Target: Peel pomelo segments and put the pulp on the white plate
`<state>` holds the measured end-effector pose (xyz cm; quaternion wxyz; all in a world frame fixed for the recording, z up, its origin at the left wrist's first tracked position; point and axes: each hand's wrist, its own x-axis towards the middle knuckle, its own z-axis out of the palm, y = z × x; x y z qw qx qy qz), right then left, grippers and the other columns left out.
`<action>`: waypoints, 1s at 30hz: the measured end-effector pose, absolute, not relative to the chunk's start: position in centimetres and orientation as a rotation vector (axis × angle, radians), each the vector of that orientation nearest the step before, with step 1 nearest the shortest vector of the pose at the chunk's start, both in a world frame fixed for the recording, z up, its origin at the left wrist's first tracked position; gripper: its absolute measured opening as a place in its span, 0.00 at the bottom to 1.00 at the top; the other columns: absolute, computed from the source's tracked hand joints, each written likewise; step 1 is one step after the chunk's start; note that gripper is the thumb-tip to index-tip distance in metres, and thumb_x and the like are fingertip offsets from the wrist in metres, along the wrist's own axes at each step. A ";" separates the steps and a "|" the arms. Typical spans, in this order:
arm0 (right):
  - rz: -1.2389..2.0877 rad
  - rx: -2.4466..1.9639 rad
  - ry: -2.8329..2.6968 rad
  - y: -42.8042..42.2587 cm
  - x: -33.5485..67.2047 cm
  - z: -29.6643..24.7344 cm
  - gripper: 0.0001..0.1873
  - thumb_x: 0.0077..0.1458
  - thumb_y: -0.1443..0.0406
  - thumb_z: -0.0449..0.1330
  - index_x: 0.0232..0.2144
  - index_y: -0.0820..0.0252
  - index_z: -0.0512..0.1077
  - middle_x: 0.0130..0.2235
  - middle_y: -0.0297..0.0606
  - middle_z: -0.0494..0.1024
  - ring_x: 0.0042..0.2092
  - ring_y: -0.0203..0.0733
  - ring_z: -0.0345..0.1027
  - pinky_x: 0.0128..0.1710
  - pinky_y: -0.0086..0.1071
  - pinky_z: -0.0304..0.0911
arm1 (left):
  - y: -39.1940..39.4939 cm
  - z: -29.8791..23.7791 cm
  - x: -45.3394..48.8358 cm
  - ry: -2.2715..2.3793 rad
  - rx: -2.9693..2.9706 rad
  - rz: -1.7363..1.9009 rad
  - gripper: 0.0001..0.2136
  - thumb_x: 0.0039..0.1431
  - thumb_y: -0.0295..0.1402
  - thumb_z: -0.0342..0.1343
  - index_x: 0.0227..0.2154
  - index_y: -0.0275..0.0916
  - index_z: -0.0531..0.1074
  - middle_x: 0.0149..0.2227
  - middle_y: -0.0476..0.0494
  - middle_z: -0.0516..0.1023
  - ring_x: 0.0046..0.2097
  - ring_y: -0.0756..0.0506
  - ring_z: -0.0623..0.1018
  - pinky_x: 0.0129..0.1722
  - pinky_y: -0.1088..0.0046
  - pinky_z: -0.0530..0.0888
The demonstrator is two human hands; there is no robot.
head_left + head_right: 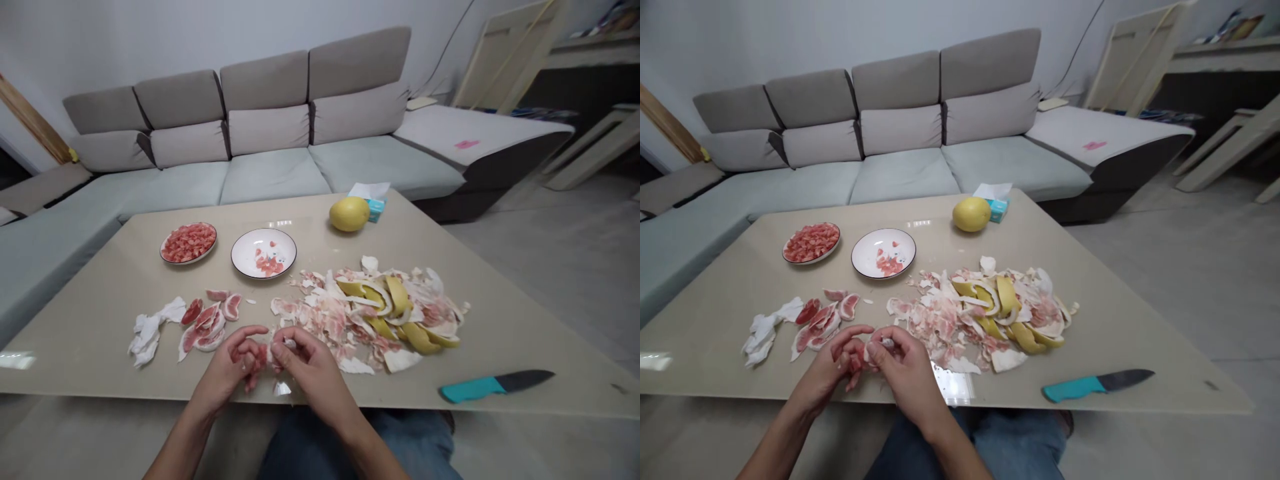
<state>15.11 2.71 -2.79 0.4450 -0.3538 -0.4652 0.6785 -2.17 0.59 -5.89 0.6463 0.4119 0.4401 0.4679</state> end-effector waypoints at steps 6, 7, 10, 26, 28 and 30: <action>1.412 -0.999 -1.268 2.0 14.4 -3.4 0.09 0.54 0.58 0.63 0.29 0.57 0.73 0.30 0.35 0.76 0.31 0.39 0.67 0.31 0.29 0.60 | -0.3 -5.3 -1.9 1.165 1.023 1.131 0.20 0.54 0.51 0.58 0.35 0.36 0.71 0.19 0.50 0.72 0.20 0.53 0.68 0.21 0.80 0.66; 1.353 -0.995 -1.322 1.9 14.4 -3.4 0.06 0.55 0.60 0.62 0.30 0.56 0.74 0.31 0.35 0.77 0.32 0.40 0.68 0.32 0.29 0.61 | -0.4 -5.0 -1.7 1.154 1.033 1.135 0.21 0.53 0.50 0.60 0.38 0.37 0.72 0.20 0.50 0.72 0.21 0.52 0.67 0.21 0.80 0.67; 1.205 -0.943 -1.499 1.5 14.2 -3.5 0.02 0.56 0.66 0.61 0.31 0.54 0.74 0.32 0.35 0.77 0.35 0.41 0.69 0.35 0.30 0.62 | -0.6 -4.3 -1.5 1.138 1.040 1.192 0.26 0.48 0.45 0.66 0.49 0.42 0.69 0.26 0.52 0.71 0.22 0.53 0.66 0.20 0.79 0.69; 1.864 -0.747 -1.117 1.1 13.9 -3.1 0.14 0.52 0.56 0.65 0.31 0.60 0.71 0.25 0.31 0.72 0.28 0.35 0.67 0.32 0.30 0.67 | -1.1 -4.5 -2.2 1.087 1.199 1.256 0.08 0.52 0.35 0.65 0.26 0.36 0.74 0.25 0.50 0.70 0.22 0.55 0.66 0.18 0.83 0.63; 1.900 -0.713 -1.075 1.2 13.9 -3.1 0.15 0.51 0.55 0.66 0.30 0.61 0.71 0.25 0.31 0.72 0.28 0.35 0.67 0.31 0.30 0.68 | -1.1 -4.9 -2.1 1.079 1.160 1.253 0.09 0.52 0.36 0.64 0.26 0.37 0.74 0.24 0.51 0.69 0.20 0.55 0.66 0.17 0.83 0.63; 1.927 -0.693 -1.042 1.3 13.9 -3.0 0.16 0.50 0.54 0.67 0.30 0.61 0.71 0.25 0.32 0.73 0.28 0.35 0.68 0.31 0.30 0.69 | -1.2 -5.4 -2.0 1.065 1.100 1.259 0.10 0.53 0.38 0.63 0.27 0.37 0.74 0.22 0.52 0.69 0.18 0.56 0.65 0.16 0.82 0.62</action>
